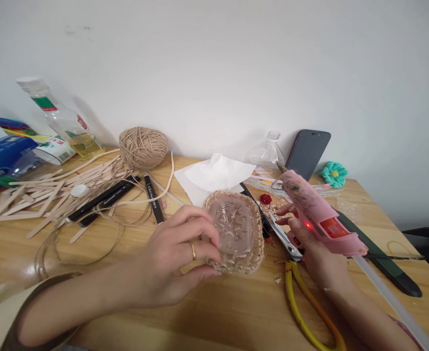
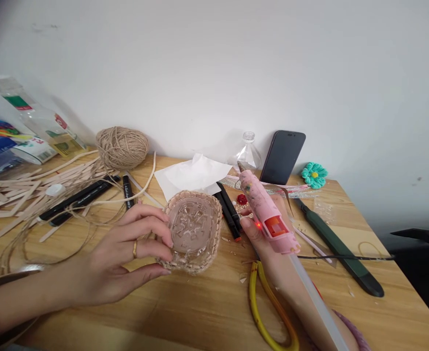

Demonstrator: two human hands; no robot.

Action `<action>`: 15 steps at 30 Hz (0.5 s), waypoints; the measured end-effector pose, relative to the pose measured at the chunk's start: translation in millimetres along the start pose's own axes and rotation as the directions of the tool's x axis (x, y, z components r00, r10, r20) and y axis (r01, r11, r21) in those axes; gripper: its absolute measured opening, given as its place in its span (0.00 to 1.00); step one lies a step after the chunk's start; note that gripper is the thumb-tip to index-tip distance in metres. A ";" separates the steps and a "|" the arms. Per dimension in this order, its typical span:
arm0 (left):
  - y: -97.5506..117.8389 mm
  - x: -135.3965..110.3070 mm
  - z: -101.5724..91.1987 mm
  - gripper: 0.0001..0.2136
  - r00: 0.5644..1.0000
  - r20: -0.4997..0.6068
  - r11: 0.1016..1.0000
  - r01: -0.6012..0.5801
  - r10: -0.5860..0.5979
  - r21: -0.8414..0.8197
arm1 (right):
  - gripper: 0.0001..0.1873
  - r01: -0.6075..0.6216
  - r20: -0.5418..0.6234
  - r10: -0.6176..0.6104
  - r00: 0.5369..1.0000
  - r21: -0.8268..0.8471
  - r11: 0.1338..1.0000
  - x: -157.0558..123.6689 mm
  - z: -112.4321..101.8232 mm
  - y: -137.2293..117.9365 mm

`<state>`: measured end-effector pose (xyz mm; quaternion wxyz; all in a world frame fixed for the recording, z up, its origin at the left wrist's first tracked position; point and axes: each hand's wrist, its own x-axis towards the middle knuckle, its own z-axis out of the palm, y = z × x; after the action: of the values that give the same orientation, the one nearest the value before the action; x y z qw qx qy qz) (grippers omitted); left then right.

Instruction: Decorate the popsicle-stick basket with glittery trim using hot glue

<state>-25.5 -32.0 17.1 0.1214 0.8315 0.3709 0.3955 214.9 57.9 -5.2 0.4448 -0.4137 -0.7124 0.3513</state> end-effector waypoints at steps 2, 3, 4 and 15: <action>1.6 1.1 1.5 0.06 1.000 -0.015 1.000 0.000 -0.001 -0.030 | 0.27 -0.015 -0.015 0.015 1.000 -0.002 1.000 -0.3 0.8 -0.1; 2.7 1.7 2.2 0.06 1.000 -0.025 0.999 0.002 -0.003 -0.047 | 0.26 -0.016 -0.015 0.016 1.000 -0.005 1.000 -0.2 1.1 -0.2; 3.8 2.4 2.8 0.06 0.999 -0.034 0.998 0.003 -0.005 -0.062 | 0.26 -0.013 -0.015 0.012 1.000 -0.010 1.000 0.0 1.4 -0.3; 4.1 -1.9 4.9 0.12 0.993 0.067 0.996 0.094 -0.094 0.002 | 0.26 -0.002 0.008 0.002 1.000 0.005 1.000 2.4 1.5 -0.1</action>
<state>-20.5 -35.8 14.8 0.1525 0.8258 0.4052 0.3613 212.9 59.8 -4.8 0.4429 -0.4117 -0.7129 0.3552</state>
